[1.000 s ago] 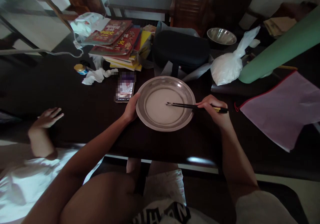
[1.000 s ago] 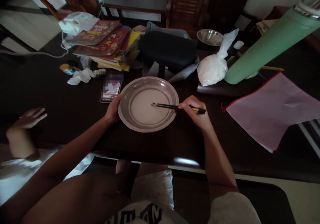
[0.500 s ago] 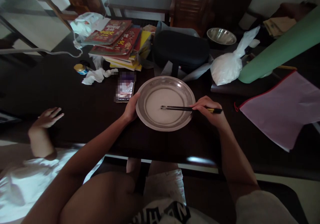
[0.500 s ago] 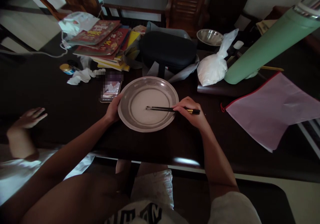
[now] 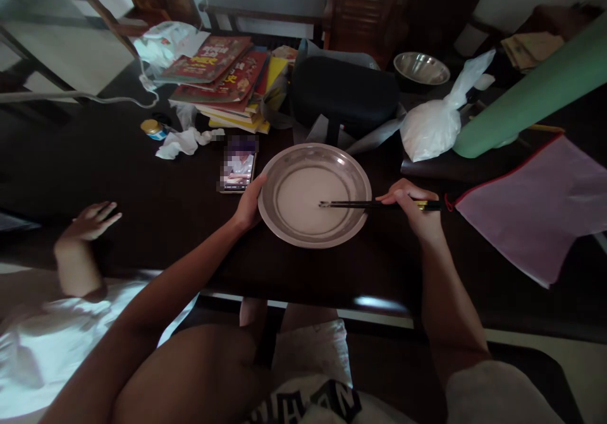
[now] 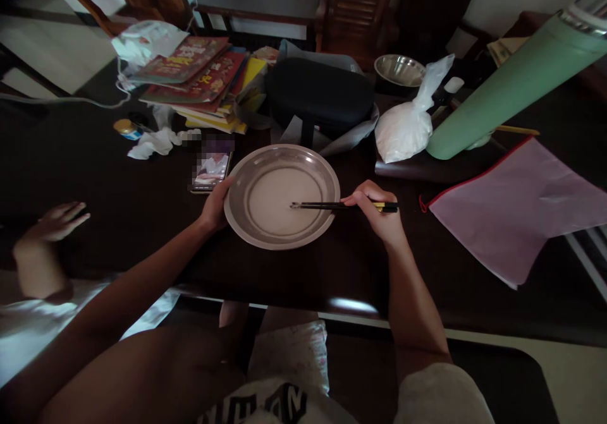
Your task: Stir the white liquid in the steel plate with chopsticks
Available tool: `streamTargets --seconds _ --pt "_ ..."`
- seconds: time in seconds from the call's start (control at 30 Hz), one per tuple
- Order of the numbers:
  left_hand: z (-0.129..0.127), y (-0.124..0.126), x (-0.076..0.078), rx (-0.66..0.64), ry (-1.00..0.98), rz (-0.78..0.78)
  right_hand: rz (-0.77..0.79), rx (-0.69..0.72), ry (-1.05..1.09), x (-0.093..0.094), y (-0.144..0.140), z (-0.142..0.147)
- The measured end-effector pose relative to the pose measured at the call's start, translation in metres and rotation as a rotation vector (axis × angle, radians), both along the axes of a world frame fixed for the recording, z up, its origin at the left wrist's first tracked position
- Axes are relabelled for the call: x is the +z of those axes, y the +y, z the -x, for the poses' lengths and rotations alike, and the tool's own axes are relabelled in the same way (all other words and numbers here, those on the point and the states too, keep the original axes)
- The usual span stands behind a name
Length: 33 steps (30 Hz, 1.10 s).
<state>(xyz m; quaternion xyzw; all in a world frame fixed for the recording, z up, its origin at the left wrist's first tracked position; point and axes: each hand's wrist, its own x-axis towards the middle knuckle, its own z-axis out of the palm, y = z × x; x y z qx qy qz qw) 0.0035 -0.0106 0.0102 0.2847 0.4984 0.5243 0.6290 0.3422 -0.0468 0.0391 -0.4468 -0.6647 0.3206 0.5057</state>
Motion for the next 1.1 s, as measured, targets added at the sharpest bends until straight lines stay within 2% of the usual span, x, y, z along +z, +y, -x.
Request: streamTargets --seconds 0.13,0.3,0.47,0.63,0.8,0.97,1.1 --pt "0.0003 -0.0002 -0.0010 -0.012 0.017 0.003 -0.013 0.092 -0.096 0.0005 0.0007 0.0017" --pt "-0.0014 -0.0008 -0.0003 0.004 0.027 -0.034 -0.008 0.000 -0.028 0.0001 0.0006 -0.0006" --pt "-0.0023 -0.0015 0.0046 -0.003 0.020 0.024 -0.012 0.123 -0.099 -0.0007 0.0006 0.0004" --pt "-0.0019 -0.0012 0.0043 -0.002 0.009 0.013 0.001 0.047 0.002 -0.0001 0.0004 -0.0006" --pt "-0.0008 -0.0010 0.0016 0.011 0.017 0.017 -0.025 0.129 -0.095 -0.0002 0.0008 0.0008" --pt "-0.0013 -0.0009 0.0029 0.008 0.014 0.022 -0.016 0.039 -0.001 -0.0001 0.0007 -0.0030" --pt "-0.0017 -0.0009 0.0035 0.008 -0.006 0.019 -0.032 0.144 -0.090 -0.0008 0.0011 0.0004"
